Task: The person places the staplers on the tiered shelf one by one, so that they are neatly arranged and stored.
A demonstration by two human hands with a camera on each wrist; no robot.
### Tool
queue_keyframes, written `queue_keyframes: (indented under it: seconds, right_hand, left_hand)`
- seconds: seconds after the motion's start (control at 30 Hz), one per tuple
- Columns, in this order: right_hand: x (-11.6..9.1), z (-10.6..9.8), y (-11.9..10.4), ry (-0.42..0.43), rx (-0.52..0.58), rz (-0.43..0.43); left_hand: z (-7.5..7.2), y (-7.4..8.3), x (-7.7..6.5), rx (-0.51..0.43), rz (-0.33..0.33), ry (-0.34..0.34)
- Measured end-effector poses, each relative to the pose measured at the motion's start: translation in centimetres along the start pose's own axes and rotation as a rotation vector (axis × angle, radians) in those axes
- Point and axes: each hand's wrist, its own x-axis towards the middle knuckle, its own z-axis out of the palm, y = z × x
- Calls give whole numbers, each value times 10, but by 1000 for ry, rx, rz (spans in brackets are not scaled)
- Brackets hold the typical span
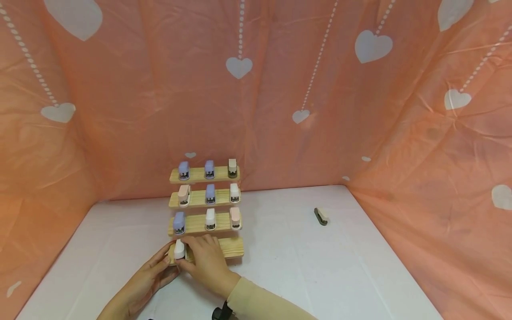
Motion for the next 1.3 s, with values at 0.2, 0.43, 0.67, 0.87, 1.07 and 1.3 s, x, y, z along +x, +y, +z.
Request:
queue_keyframes:
  seconds: [0.2,0.43,0.67,0.87,1.07,1.3]
  right_hand:
    - [-3,-2,2,-36,8,23]
    - [-14,-23,7,-99,40,51]
    - [-23,-57,18,-51,38,-30]
    - [-28,-87,39,91,13,-110]
    - [-34,-110,72,186,-13,-123]
    - [-43,-125,87,225,150,-78]
  left_hand:
    - [0,-1,0,-3,5,-3]
    - [1,0,0,5,7,14]
    - [2,-1,1,-8,2,69]
    - [6,-2,3,-15,-9,111]
    - [9,-4,3,-8,-15,127]
    - [9,-1,2,-1,-8,132]
